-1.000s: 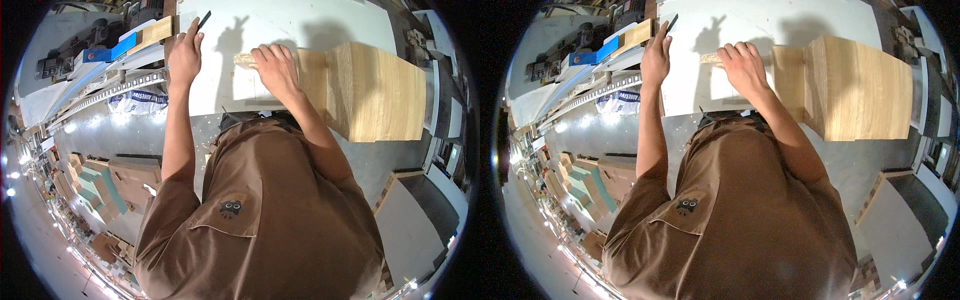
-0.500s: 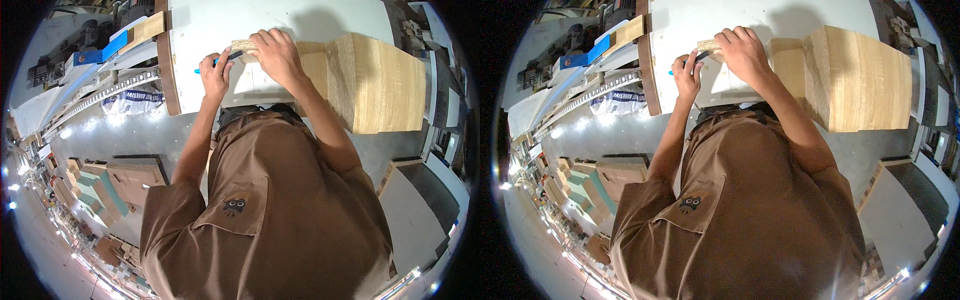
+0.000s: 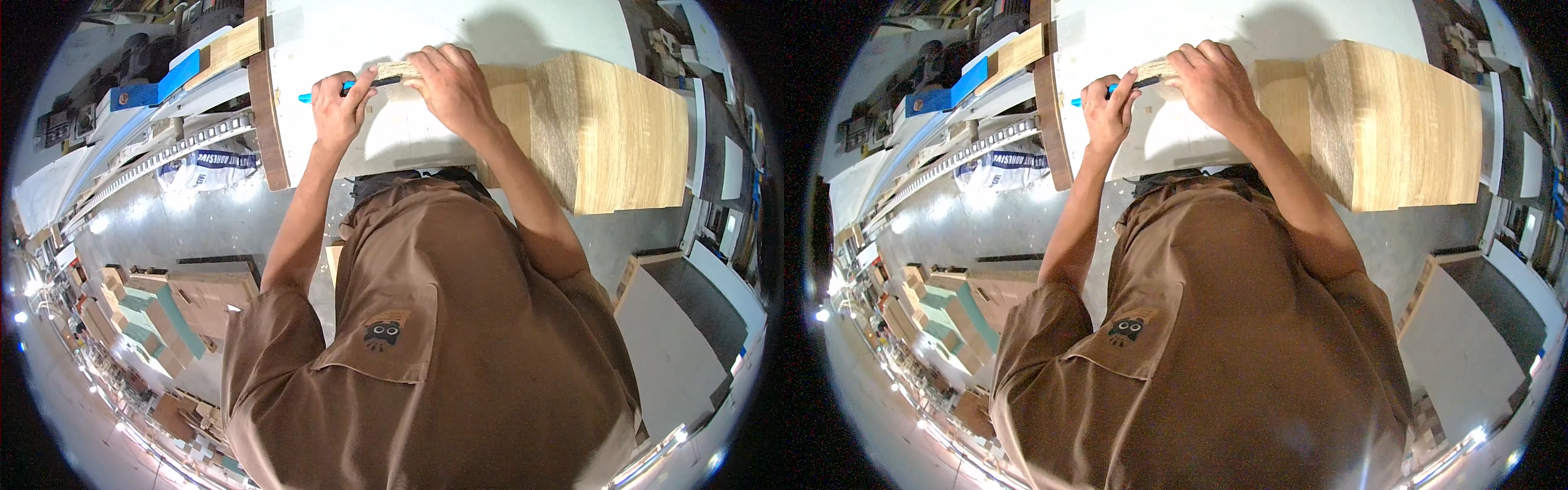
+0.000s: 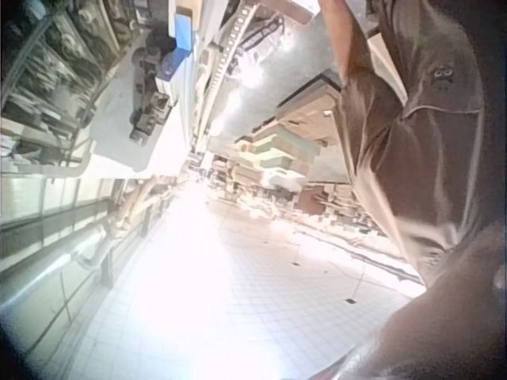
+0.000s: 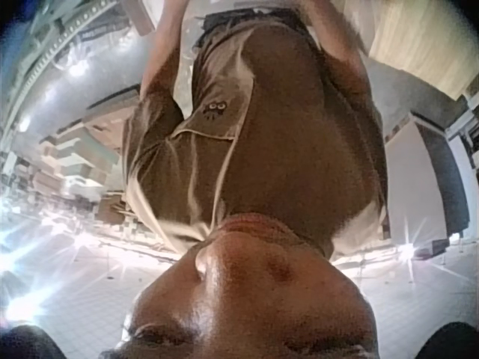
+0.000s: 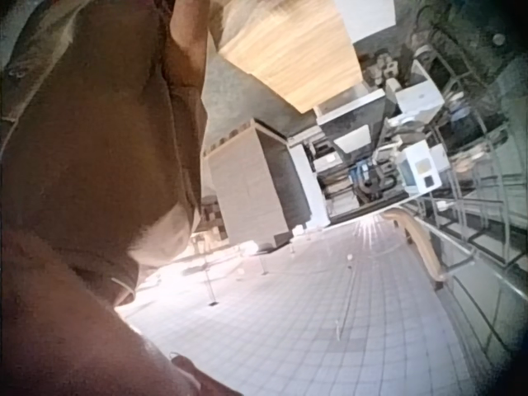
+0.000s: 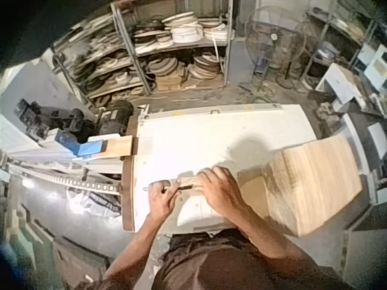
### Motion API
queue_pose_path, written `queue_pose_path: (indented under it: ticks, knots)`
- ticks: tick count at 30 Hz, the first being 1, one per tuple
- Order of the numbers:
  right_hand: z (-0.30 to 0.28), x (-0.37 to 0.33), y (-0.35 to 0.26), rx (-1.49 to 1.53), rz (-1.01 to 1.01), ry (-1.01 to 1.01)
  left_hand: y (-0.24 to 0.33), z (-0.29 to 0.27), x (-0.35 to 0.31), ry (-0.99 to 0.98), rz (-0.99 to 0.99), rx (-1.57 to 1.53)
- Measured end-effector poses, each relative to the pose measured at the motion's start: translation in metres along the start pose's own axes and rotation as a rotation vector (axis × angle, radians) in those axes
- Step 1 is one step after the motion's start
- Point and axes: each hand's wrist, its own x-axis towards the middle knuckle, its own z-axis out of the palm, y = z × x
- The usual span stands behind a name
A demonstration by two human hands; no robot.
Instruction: The recorder is sorting, inspecting, and stacking wooden boards in a factory setting, occasionally using a marker to mark specific pieces.
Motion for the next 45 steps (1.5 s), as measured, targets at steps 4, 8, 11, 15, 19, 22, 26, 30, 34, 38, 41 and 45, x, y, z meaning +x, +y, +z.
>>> queue_pose_path:
  ticks: [4, 8, 11, 15, 19, 22, 26, 30, 34, 38, 41, 45]
  knots:
    - [0.002, -0.004, 0.0, -0.022, 0.016, -0.057, -0.005, -0.009, 0.014, 0.164, -0.195, -0.063]
    - [0.0, -0.006, -0.002, -0.015, 0.008, -0.044, -0.003, -0.044, 0.062, 0.205, -0.256, -0.087]
    - [-0.004, -0.002, -0.006, -0.001, 0.031, -0.056, -0.002, -0.045, 0.058, 0.068, -0.525, -0.41]
    - [-0.004, -0.004, -0.007, 0.008, 0.02, -0.019, 0.007, -0.049, 0.05, -0.358, -0.783, -0.668]
    - [-0.001, -0.005, -0.008, 0.015, 0.027, -0.019, 0.001, -0.041, 0.036, -0.518, -0.833, -0.664]
    - [-0.005, -0.007, -0.007, 0.015, 0.046, -0.046, -0.016, -0.016, 0.012, -0.566, -0.827, -0.514]
    - [-0.007, -0.012, -0.004, -0.015, 0.089, -0.056, -0.062, 0.027, -0.054, -0.49, -0.695, -0.132]
    - [0.009, -0.005, -0.017, 0.042, 0.059, -0.095, -0.117, 0.033, -0.138, -0.46, -0.804, -0.03]
    - [0.001, -0.019, -0.008, 0.03, 0.138, 0.002, -0.075, 0.038, -0.122, -0.233, -0.73, 0.158]
    - [-0.019, -0.04, -0.011, 0.246, 0.661, 0.204, -0.041, 0.038, -0.12, -0.21, -1.003, -0.168]
    - [-0.015, -0.091, -0.01, 0.67, 1.085, 0.337, 0.01, 0.045, -0.097, -0.269, -1.36, -1.21]
    - [0.018, -0.199, 0.001, 1.197, 1.316, 0.412, 0.072, 0.039, -0.027, -0.387, -1.337, -1.639]
